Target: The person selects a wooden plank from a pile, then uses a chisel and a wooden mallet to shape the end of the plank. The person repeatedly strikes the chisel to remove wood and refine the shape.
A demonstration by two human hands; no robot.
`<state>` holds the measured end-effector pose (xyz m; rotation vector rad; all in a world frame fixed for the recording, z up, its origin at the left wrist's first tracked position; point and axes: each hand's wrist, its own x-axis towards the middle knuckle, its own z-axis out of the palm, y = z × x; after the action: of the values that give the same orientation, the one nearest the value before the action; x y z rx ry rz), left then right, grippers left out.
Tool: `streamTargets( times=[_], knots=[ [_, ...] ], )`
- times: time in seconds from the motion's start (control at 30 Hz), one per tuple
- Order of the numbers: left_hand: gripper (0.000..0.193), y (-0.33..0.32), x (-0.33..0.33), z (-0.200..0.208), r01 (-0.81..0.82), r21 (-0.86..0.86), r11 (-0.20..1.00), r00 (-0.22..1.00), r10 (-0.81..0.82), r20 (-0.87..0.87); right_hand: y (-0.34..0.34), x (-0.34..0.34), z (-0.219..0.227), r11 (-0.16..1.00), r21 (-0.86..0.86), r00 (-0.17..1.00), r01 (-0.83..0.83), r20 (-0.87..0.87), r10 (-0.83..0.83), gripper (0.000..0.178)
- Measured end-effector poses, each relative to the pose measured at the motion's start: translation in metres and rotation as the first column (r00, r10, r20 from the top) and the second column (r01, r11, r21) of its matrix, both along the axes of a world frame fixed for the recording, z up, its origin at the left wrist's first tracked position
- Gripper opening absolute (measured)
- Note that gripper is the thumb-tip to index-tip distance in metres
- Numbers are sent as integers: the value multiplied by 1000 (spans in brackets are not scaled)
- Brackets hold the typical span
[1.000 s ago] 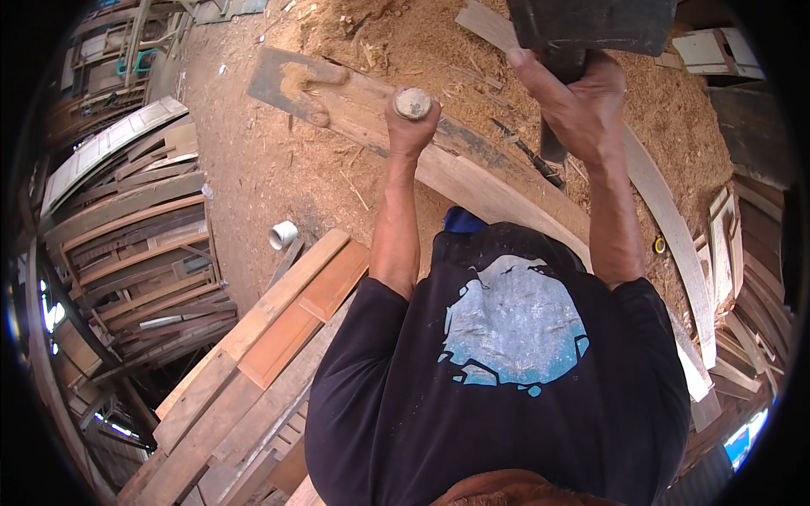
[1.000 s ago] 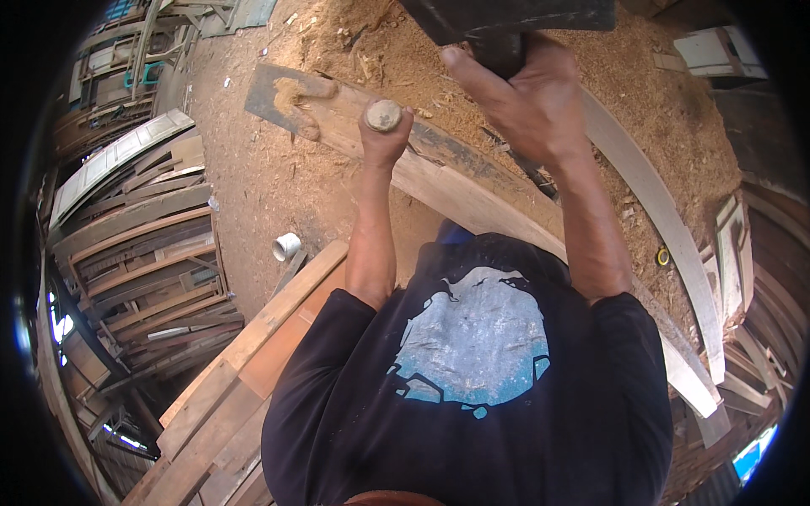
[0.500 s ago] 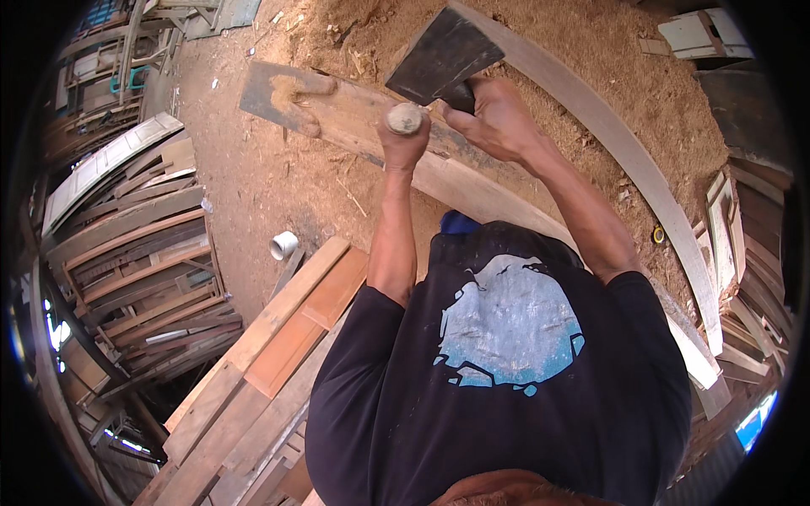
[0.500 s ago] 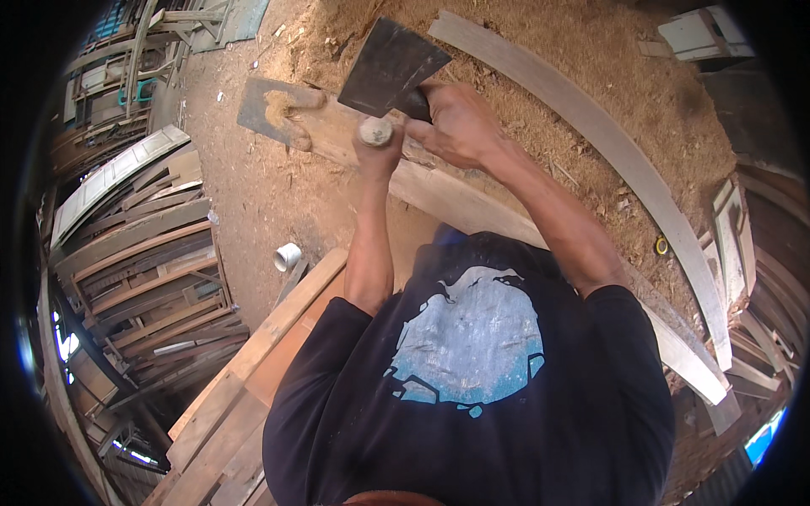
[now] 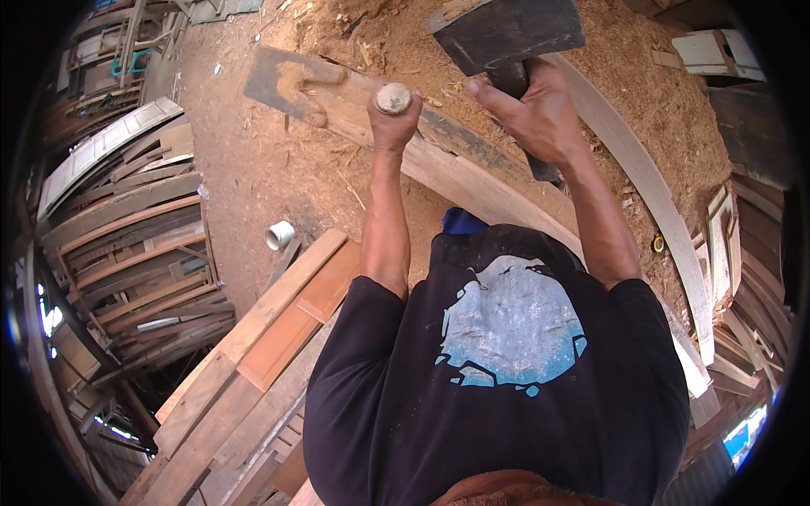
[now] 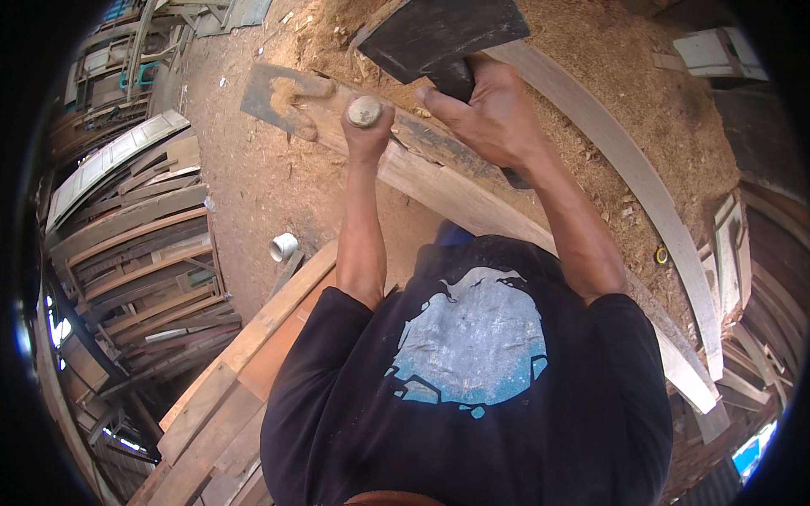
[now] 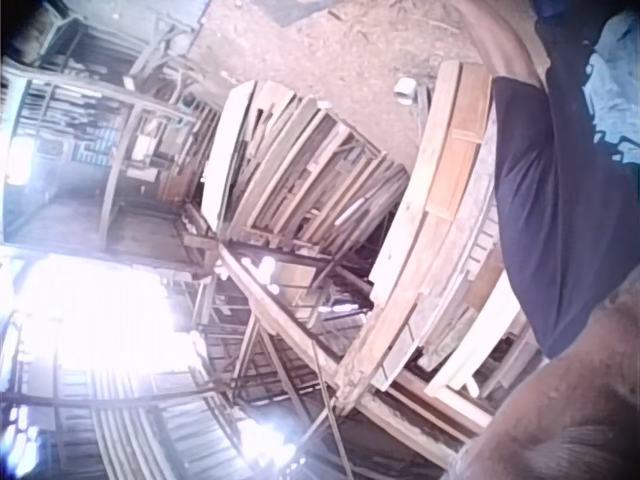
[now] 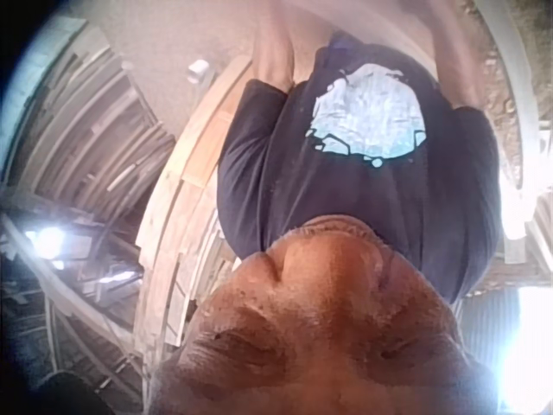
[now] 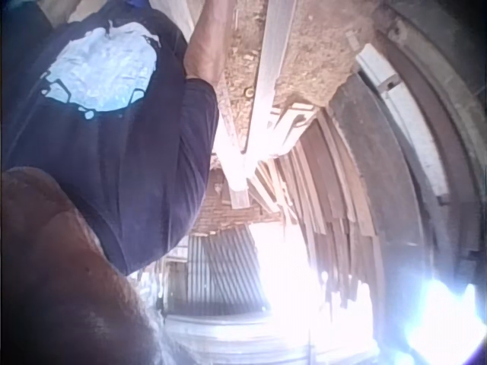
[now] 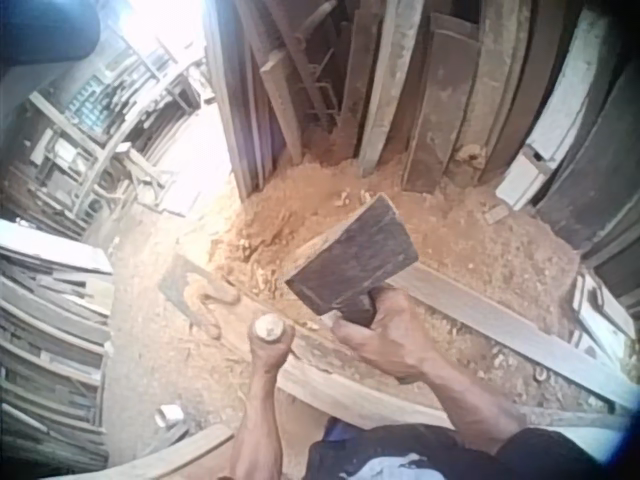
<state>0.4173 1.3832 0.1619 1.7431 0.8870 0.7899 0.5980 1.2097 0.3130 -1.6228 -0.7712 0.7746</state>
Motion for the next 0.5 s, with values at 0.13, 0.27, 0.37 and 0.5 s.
streamTargets(
  times=[0.13,0.27,0.37,0.5],
  knots=[
    [24,-4,-4,-1,10,34,999,1000,-9,-25,-3,6,9,1000,24,1000,-8,-13,8,34],
    [25,-9,-4,1,33,74,997,997,-28,-76,4,2,0,997,74,1000,6,-4,-6,31],
    [26,-14,-5,0,56,121,991,996,-47,-76,28,-14,-27,983,172,992,-64,118,44,28],
    [30,-21,-5,-8,150,148,977,986,-138,-90,41,-23,-62,845,-472,700,-252,514,496,23]
  ],
)
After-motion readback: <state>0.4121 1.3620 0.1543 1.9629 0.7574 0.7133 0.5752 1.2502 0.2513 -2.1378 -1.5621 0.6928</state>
